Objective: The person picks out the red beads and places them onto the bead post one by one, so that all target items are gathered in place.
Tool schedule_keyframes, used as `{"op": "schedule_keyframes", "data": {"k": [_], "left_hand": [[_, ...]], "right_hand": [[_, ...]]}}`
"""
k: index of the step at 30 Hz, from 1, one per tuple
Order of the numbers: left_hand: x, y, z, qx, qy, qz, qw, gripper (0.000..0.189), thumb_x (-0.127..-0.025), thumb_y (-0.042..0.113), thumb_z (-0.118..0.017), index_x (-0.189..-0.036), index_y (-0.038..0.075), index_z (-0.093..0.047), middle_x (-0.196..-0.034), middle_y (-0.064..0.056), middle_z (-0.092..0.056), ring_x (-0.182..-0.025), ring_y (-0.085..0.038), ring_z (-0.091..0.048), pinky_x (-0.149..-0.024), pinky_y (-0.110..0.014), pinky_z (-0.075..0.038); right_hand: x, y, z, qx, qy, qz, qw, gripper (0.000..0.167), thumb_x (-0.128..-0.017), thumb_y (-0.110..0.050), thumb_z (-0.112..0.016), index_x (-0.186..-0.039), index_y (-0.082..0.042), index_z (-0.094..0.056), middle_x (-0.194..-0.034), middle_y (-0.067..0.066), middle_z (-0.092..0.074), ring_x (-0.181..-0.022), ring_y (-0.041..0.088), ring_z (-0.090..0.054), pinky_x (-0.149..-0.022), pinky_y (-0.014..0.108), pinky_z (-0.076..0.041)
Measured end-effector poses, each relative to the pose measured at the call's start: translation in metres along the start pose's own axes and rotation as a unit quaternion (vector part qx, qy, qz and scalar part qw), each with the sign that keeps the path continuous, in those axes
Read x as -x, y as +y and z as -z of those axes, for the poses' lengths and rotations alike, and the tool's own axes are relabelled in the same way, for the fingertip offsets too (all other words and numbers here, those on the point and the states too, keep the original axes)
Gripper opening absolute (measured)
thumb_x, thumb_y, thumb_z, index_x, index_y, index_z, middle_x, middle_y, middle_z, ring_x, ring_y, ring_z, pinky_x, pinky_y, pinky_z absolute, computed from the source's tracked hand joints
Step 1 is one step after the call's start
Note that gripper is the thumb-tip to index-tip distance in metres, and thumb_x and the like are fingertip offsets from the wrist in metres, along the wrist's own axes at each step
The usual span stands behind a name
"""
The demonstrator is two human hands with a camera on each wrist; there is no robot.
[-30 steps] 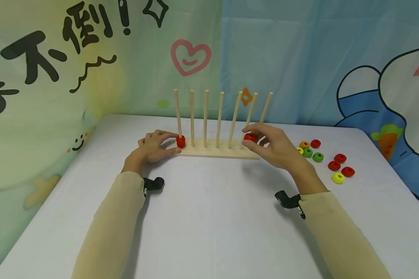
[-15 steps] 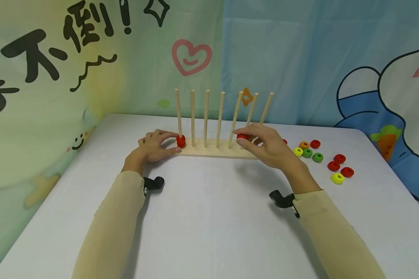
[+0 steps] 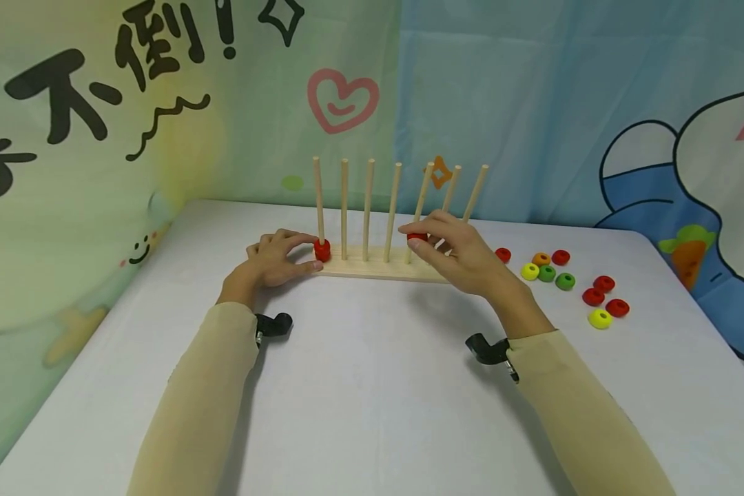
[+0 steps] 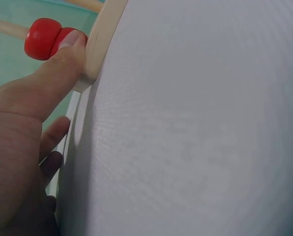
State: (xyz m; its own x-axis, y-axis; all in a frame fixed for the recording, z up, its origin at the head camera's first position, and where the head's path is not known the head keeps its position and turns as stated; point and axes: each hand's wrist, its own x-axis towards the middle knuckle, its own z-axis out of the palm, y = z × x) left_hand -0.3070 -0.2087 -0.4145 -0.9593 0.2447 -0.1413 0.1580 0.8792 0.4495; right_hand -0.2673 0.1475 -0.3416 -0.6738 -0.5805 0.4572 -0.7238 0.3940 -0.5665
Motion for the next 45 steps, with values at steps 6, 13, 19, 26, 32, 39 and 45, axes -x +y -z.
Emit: {"op": "schedule_keyframes", "data": {"k": [6, 13, 19, 26, 32, 39, 45], "left_hand": [[0.002, 0.001, 0.002, 0.004, 0.000, 0.000, 1.0000, 0.070, -0.084, 0.071, -0.058, -0.145, 0.040, -0.044, -0.156, -0.007, -0.028, -0.138, -0.040, -0.021, -0.101, -0.062, -0.018], [0.002, 0.001, 0.002, 0.004, -0.002, -0.001, 1.0000, 0.071, -0.084, 0.071, -0.057, -0.146, 0.040, -0.043, -0.157, -0.008, -0.027, -0.139, -0.041, -0.019, -0.102, -0.063, -0.017], [0.004, -0.004, 0.004, 0.002, 0.000, 0.001, 1.0000, 0.069, -0.085, 0.070, -0.058, -0.145, 0.039, -0.044, -0.156, -0.008, -0.028, -0.138, -0.041, -0.020, -0.101, -0.062, -0.017], [0.001, -0.002, 0.001, 0.008, -0.002, -0.002, 1.0000, 0.070, -0.084, 0.072, -0.057, -0.145, 0.040, -0.044, -0.156, -0.007, -0.028, -0.139, -0.040, -0.020, -0.101, -0.062, -0.018], [0.000, -0.002, 0.002, -0.001, 0.007, 0.010, 0.9999, 0.068, -0.084, 0.072, -0.057, -0.144, 0.043, -0.044, -0.155, -0.004, -0.029, -0.138, -0.037, -0.021, -0.102, -0.059, -0.018], [0.000, -0.003, 0.002, 0.000, 0.005, 0.006, 1.0000, 0.070, -0.083, 0.075, -0.056, -0.144, 0.044, -0.044, -0.155, -0.004, -0.029, -0.138, -0.037, -0.021, -0.101, -0.059, -0.019], [0.000, -0.002, 0.001, 0.002, 0.007, 0.006, 1.0000, 0.068, -0.084, 0.074, -0.056, -0.144, 0.044, -0.044, -0.155, -0.003, -0.030, -0.137, -0.036, -0.022, -0.101, -0.059, -0.019]], "right_hand": [[-0.008, -0.006, -0.004, -0.004, -0.010, -0.006, 0.9999, 0.029, -0.098, -0.020, -0.063, -0.126, -0.022, -0.067, -0.108, -0.005, -0.056, -0.088, 0.012, -0.056, -0.073, 0.038, -0.053], [-0.019, -0.011, -0.012, -0.028, -0.004, 0.013, 0.9995, 0.029, -0.097, -0.016, -0.064, -0.125, -0.020, -0.068, -0.111, -0.002, -0.056, -0.086, 0.013, -0.056, -0.069, 0.037, -0.052], [-0.031, -0.013, -0.022, -0.040, 0.009, 0.026, 0.9988, 0.029, -0.095, -0.016, -0.066, -0.124, -0.019, -0.068, -0.112, -0.001, -0.056, -0.084, 0.014, -0.059, -0.069, 0.038, -0.052], [-0.038, -0.017, -0.023, -0.024, 0.009, 0.024, 0.9994, 0.031, -0.095, -0.014, -0.066, -0.126, -0.017, -0.066, -0.118, -0.001, -0.055, -0.083, 0.012, -0.060, -0.069, 0.037, -0.053], [-0.050, -0.029, -0.029, -0.037, 0.013, 0.050, 0.9980, 0.029, -0.096, -0.011, -0.063, -0.125, -0.017, -0.066, -0.123, -0.001, -0.054, -0.083, 0.013, -0.060, -0.069, 0.036, -0.054], [-0.064, -0.039, -0.036, -0.044, 0.026, 0.069, 0.9963, 0.029, -0.096, -0.006, -0.063, -0.122, -0.016, -0.067, -0.126, 0.000, -0.054, -0.082, 0.012, -0.060, -0.067, 0.033, -0.054], [-0.076, -0.038, -0.043, -0.061, 0.045, 0.079, 0.9940, 0.029, -0.095, -0.003, -0.062, -0.121, -0.017, -0.068, -0.123, -0.001, -0.056, -0.079, 0.013, -0.060, -0.068, 0.034, -0.054]]}}
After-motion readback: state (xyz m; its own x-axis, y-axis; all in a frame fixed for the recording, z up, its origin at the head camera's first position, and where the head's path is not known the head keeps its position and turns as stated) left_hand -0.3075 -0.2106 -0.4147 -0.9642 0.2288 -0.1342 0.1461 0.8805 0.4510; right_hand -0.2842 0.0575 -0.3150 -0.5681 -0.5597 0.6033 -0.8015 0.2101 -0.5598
